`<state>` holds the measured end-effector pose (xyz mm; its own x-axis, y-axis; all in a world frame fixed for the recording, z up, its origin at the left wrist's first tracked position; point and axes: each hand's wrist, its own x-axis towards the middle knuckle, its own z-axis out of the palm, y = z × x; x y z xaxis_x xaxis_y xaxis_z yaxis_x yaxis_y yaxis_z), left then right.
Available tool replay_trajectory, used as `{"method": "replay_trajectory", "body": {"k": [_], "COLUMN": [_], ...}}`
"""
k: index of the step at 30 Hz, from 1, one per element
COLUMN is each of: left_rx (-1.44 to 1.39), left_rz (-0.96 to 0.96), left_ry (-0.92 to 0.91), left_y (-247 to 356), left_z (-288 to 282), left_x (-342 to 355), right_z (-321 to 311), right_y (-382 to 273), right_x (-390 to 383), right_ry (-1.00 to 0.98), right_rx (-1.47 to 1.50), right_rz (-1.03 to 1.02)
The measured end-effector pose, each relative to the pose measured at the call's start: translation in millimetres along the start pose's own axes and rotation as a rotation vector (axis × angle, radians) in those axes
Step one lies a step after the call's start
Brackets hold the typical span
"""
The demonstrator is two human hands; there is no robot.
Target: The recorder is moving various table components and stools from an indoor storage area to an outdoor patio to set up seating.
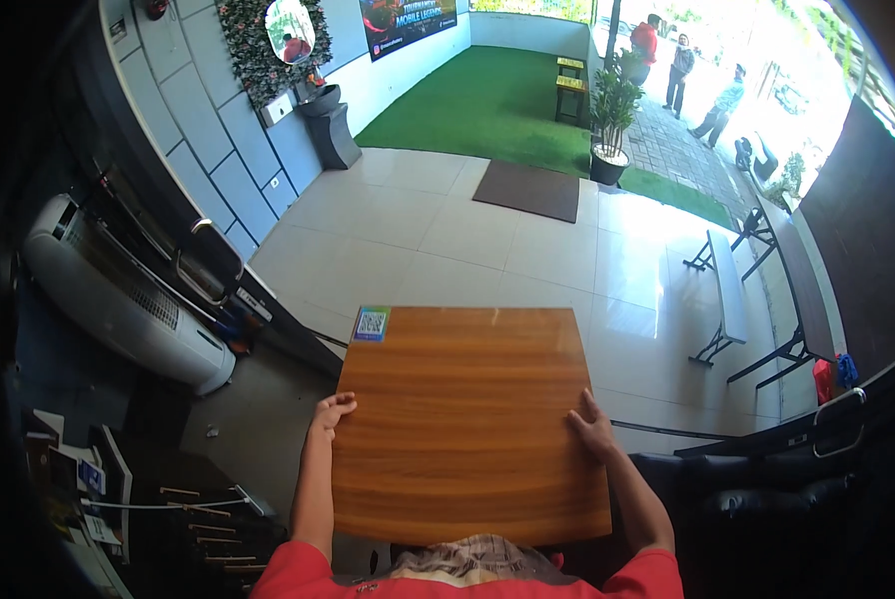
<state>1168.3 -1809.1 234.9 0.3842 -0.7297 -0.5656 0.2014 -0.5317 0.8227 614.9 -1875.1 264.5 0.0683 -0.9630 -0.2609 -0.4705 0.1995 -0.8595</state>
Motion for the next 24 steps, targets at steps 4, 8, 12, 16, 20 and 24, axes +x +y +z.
{"method": "replay_trajectory", "body": {"k": [4,8,12,16,20,24], "left_rx": [-0.031,-0.006,-0.012,0.016,0.05,0.037], "left_rz": [0.115,0.144,0.22,0.274,0.286,0.276], "left_ry": [-0.003,0.019,-0.005,0.033,0.053,0.079], "left_y": [68,149,235,320,372,404], "left_z": [19,49,74,99,126,167], "left_x": [81,154,225,288,386,488], "right_z": [6,7,-2,-1,5,13], "right_y": [-60,-61,-107,-178,-198,-191], "right_x": [95,211,296,385,502,640], "right_ry": [0.017,0.035,0.109,0.119,0.138,0.11], "right_rx": [-0.018,0.056,0.115,0.116,0.008,0.049], "right_rz": [0.0,-0.127,-0.201,-0.203,-0.218,-0.263]}}
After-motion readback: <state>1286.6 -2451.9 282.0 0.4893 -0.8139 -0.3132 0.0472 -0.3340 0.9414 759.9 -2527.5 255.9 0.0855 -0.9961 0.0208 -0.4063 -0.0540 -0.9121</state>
